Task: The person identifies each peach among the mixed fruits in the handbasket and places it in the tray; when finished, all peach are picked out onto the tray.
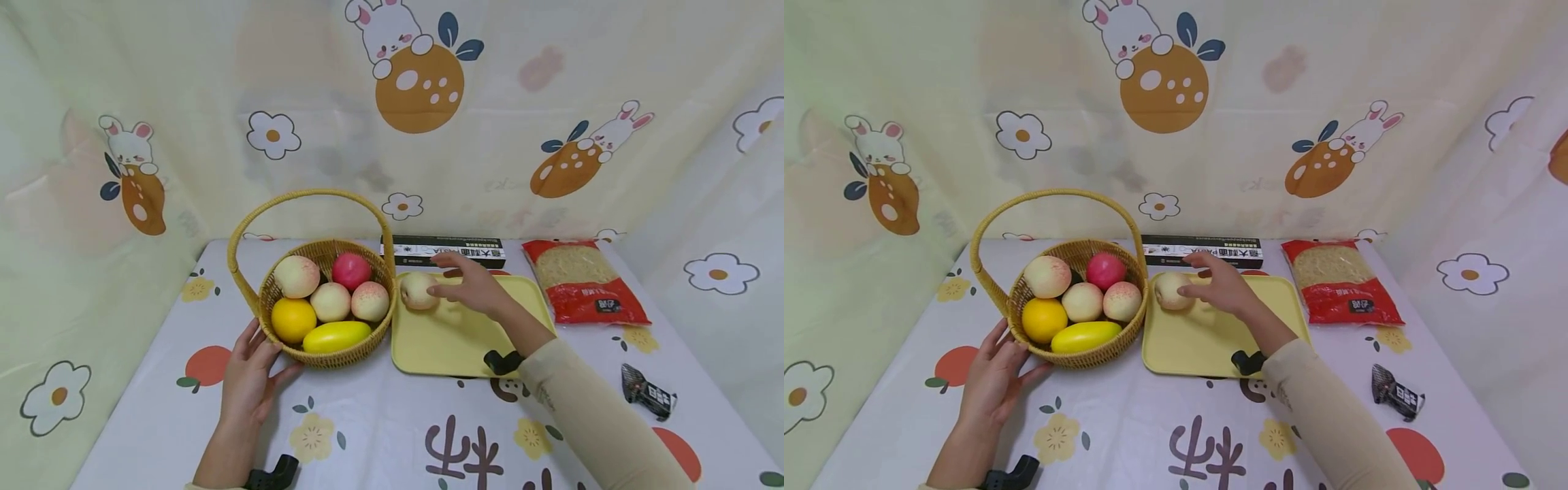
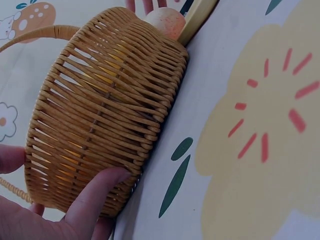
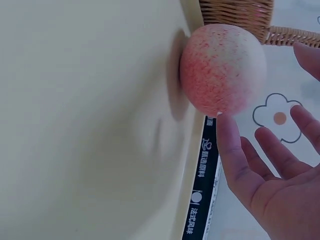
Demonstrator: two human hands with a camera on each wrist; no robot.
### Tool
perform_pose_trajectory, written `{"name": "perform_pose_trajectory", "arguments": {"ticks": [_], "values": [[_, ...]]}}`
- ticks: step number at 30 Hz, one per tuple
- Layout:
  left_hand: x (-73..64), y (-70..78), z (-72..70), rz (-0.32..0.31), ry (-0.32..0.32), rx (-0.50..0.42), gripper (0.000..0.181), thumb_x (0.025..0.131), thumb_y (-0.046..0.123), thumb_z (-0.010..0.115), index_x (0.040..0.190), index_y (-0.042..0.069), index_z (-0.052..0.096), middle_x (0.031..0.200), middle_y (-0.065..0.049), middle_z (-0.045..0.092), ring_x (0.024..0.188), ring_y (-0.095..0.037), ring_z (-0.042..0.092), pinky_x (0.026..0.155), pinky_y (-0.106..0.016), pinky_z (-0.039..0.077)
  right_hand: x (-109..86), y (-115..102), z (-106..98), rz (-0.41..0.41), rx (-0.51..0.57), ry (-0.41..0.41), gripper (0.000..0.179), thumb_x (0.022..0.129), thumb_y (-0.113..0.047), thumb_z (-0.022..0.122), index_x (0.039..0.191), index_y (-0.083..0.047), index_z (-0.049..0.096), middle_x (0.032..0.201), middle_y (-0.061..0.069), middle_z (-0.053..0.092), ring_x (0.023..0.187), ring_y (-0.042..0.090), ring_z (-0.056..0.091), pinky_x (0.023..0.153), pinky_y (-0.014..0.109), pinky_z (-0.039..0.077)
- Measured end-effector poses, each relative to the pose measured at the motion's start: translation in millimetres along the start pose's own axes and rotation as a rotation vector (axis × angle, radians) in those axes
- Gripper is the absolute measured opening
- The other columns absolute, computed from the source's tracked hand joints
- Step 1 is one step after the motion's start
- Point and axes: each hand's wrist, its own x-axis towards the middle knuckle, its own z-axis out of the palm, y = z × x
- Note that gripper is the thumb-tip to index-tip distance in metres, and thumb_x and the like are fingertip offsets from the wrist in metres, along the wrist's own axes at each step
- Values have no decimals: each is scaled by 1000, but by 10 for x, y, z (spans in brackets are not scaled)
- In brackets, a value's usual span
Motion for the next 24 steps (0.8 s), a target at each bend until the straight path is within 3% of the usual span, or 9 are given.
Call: {"name": "perform_pose_trajectory", "arguments": {"ticks": [9, 17, 24], "values": [[-1, -2, 1, -4, -12, -15, 77, 104, 11, 55, 169, 36, 23, 174, 2, 30, 148, -25, 47, 97, -54, 60, -206, -181, -46, -38, 48, 11, 67, 93, -32, 82, 151, -17, 52, 157, 13, 52, 142, 39, 54, 92, 47, 63], [-7, 8, 9, 2, -12, -18, 76, 104, 10, 55, 169, 35, 24, 174, 2, 31, 148, -26, 48, 95, -53, 61, -371, -415, -37, -106, 28, 32, 66, 90, -32, 85, 147, -18, 55, 151, 7, 59, 137, 33, 60, 104, 56, 55], [-12, 1, 3, -2, -8, -1, 76, 104, 11, 55, 169, 36, 23, 174, 3, 30, 148, -26, 48, 95, -52, 61, -478, -650, 50, -131, 39, 4, 65, 89, -29, 85, 147, -22, 56, 149, 2, 60, 134, 30, 62, 100, 51, 59]]}}
